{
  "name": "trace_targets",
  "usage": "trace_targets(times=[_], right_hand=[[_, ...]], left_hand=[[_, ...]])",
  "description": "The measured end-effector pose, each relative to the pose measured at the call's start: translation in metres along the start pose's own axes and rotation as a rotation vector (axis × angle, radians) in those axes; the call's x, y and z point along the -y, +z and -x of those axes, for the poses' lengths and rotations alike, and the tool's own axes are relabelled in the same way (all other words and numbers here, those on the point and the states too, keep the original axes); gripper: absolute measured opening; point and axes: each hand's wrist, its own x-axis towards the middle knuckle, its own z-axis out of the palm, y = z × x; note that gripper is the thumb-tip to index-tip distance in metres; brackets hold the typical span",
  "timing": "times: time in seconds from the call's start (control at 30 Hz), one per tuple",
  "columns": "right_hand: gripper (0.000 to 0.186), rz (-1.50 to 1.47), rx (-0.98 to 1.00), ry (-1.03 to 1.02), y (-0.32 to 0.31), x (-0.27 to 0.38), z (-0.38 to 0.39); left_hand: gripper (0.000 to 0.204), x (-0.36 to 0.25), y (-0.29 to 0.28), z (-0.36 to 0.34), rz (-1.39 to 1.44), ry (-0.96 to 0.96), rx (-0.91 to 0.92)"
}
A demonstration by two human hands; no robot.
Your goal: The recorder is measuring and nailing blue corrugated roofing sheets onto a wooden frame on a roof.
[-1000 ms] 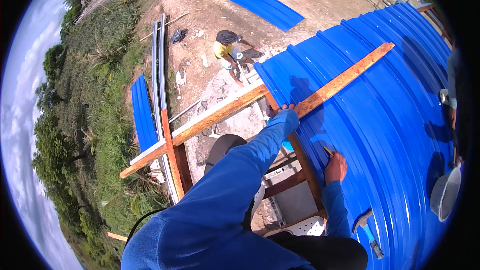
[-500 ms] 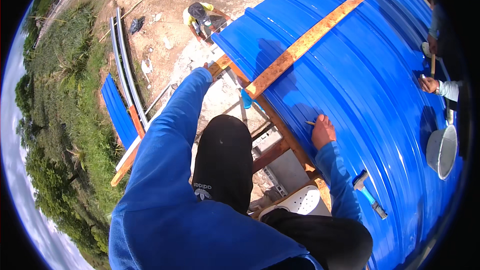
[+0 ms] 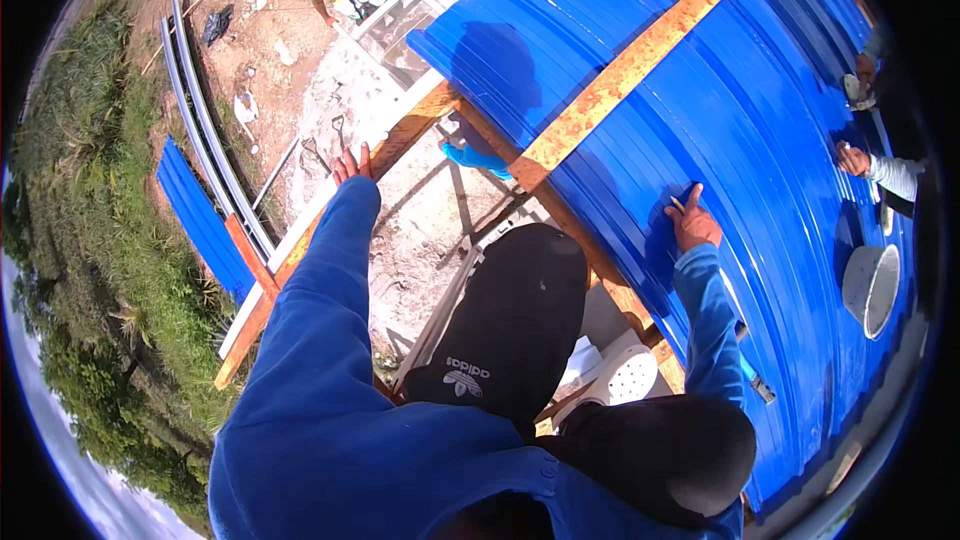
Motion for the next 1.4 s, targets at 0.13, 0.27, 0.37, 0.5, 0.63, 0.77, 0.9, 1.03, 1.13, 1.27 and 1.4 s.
trace_targets(times=[0.13, 0.27, 0.37, 0.5, 0.63, 0.77, 0.9, 1.03, 1.13, 1.27, 1.4], right_hand=[[0.089, 0.025, 0.146, 0.022, -0.008, 0.009, -0.013], [0.088, 0.149, 0.167, -0.005, -0.013, -0.009, -0.014], [0.087, 0.167, 0.272, 0.055, -0.023, 0.005, -0.013], [0.088, 0.090, 0.250, -0.034, -0.009, 0.020, -0.015], [0.081, 0.183, 0.209, 0.011, -0.004, -0.011, -0.020], [0.069, 0.016, -0.082, -0.049, -0.044, 0.007, -0.060], [0.064, 0.040, -0.169, 0.025, -0.076, 0.060, -0.090], [0.068, -0.057, -0.147, -0.049, -0.063, 0.035, -0.110], [0.066, -0.010, -0.084, -0.074, -0.066, 0.044, -0.103], [0.065, 0.077, -0.017, -0.054, -0.070, 0.042, -0.107], [0.068, 0.129, 0.039, -0.076, -0.074, 0.043, -0.117]], left_hand=[[0.079, 0.006, 0.012, 0.008, -0.096, 0.064, -0.065], [0.082, -0.030, -0.026, 0.015, 0.066, 0.064, 0.043], [0.071, -0.021, -0.025, 0.008, 0.092, 0.044, 0.066], [0.063, 0.008, 0.004, 0.014, 0.055, 0.020, 0.008], [0.073, -0.019, -0.012, 0.010, 0.135, 0.022, 0.084], [0.078, -0.014, -0.017, 0.010, 0.110, -0.017, 0.136], [0.073, -0.001, -0.017, 0.006, 0.092, -0.077, 0.193], [0.076, -0.029, -0.044, 0.003, 0.132, -0.133, 0.316], [0.079, -0.029, -0.076, 0.001, 0.103, -0.199, 0.448], [0.084, -0.032, -0.103, -0.015, 0.009, -0.142, 0.660], [0.071, -0.029, -0.137, -0.078, -0.179, -0.016, 0.739]])
